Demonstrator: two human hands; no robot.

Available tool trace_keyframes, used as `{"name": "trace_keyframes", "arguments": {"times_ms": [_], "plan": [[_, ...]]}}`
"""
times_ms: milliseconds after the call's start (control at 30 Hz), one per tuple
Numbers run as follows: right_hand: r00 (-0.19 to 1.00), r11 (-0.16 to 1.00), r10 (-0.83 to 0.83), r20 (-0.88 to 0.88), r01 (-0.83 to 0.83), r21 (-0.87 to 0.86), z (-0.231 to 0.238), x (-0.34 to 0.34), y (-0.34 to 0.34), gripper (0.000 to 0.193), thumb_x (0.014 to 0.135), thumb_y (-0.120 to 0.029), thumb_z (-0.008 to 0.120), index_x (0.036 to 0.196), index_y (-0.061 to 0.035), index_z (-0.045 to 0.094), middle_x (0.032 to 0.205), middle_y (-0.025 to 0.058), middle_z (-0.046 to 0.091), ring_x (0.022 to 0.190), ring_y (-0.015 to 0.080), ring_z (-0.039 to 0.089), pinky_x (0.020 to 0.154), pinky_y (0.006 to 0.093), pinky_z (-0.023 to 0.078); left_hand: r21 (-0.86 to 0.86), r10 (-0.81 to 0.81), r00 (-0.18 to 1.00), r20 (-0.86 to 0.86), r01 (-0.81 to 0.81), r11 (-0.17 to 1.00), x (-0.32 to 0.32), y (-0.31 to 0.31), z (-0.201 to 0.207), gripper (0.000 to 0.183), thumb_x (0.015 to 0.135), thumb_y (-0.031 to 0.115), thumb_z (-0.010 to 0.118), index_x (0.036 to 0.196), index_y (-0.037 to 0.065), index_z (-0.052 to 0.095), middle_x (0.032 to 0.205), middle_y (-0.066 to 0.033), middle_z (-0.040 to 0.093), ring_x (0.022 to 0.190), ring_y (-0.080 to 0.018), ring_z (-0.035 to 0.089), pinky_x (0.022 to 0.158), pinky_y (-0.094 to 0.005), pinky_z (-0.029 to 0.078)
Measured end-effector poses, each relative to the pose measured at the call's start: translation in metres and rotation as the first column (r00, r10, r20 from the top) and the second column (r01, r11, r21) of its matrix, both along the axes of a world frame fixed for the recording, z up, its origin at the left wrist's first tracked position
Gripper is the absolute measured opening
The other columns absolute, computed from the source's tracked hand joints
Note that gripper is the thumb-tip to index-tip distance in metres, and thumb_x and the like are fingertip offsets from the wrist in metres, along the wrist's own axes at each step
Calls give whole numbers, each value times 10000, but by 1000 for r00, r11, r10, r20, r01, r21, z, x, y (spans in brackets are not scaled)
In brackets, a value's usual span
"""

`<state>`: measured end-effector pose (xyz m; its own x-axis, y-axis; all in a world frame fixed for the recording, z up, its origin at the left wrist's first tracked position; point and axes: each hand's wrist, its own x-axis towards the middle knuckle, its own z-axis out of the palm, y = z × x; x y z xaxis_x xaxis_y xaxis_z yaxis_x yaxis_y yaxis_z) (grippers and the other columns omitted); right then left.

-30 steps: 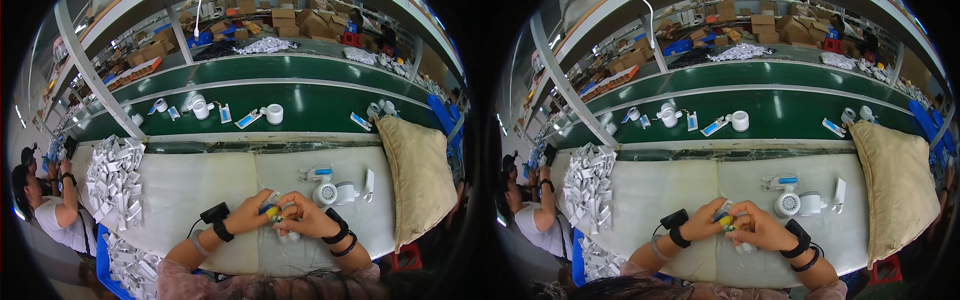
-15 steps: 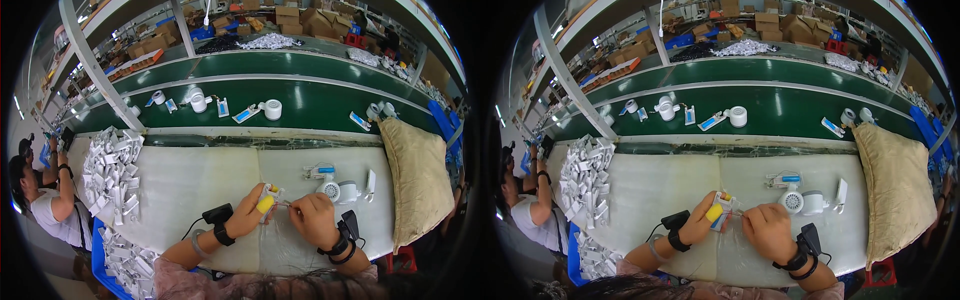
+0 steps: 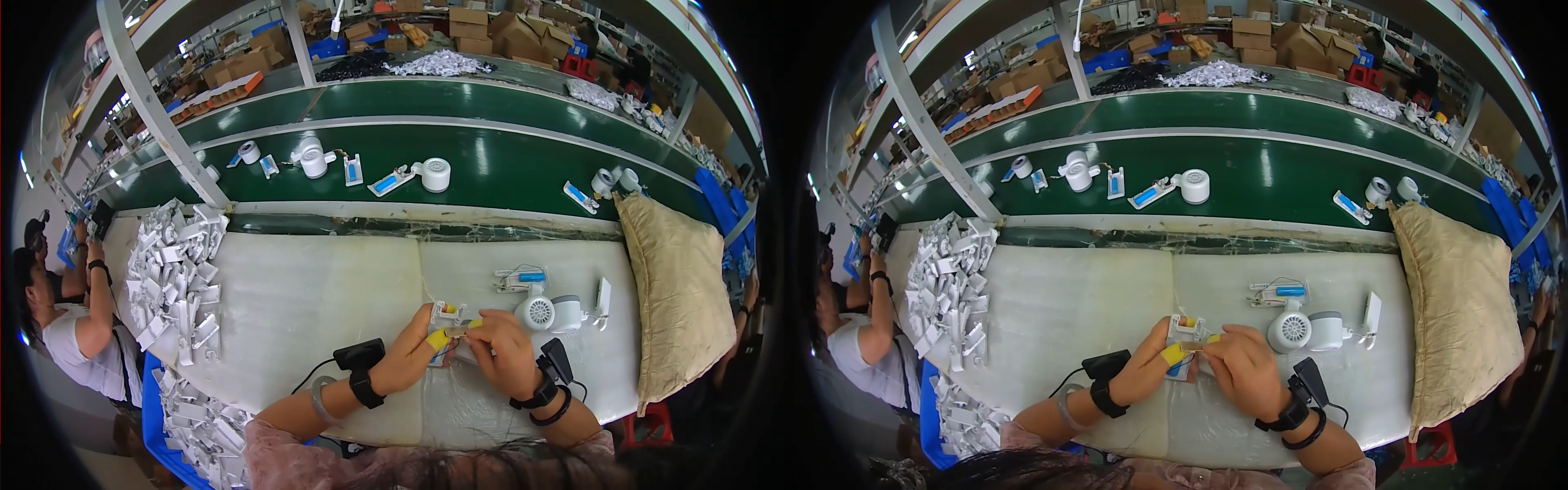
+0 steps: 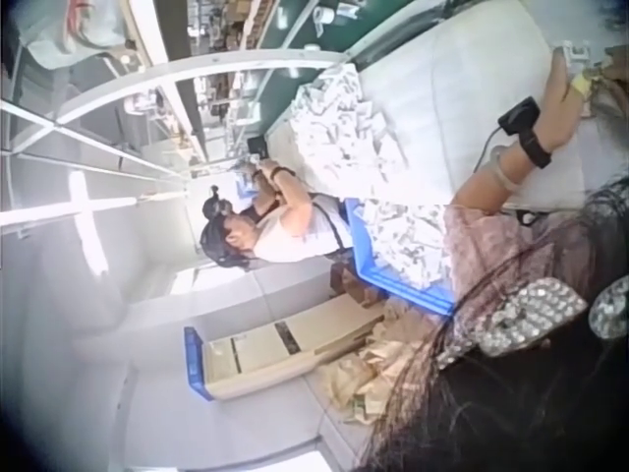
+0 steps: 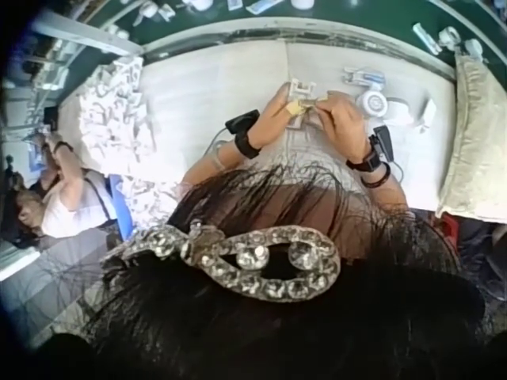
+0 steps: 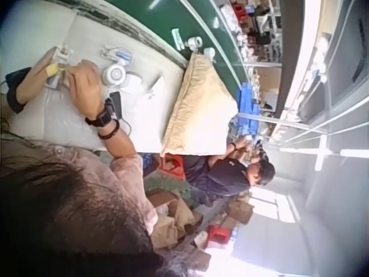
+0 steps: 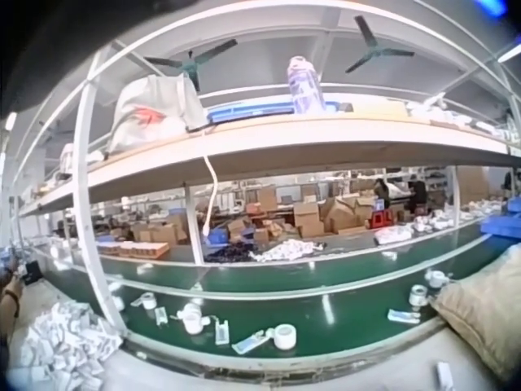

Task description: Assembling and packaging small electronic components at a factory assembly line.

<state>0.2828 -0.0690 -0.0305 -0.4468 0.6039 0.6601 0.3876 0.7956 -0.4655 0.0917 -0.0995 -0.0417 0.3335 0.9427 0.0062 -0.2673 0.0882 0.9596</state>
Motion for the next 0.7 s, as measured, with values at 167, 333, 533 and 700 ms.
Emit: {"name": "trace_keyframes", "arguments": {"times_ms": [167,333,533,700], "plan": [[999,998,26,-26,-24,64,5,0,4,222,690,-8,756,878,-89,671,846,67,630,799,292,610,804,406,505,64,-28,999,-40,31,997,-1,-2,-1,305,995,64,342,1298,28,337,1093,-84,523,871,-128,555,775,-286,493],[999,997,1,-41,2,73,1,1,4,256,658,-24,774,882,-117,692,878,45,615,840,281,589,808,398,497,112,-34,997,-65,41,993,1,-3,0,294,994,57,344,1286,29,356,1080,-79,518,864,-130,546,781,-283,484],[999,997,5,-45,-2,75,-3,1,3,267,648,-23,775,883,-128,700,888,36,591,867,279,574,809,392,491,139,-28,995,-99,41,989,4,-4,4,234,981,61,363,1213,34,370,936,-44,514,789,-98,498,697,-259,446],[999,998,-5,-38,8,67,-3,2,3,264,647,-20,775,875,-131,702,887,35,583,873,281,568,810,391,489,120,-71,990,-120,85,989,2,-5,8,235,982,71,369,1213,31,372,903,-45,516,763,-106,502,700,-262,445]]}}
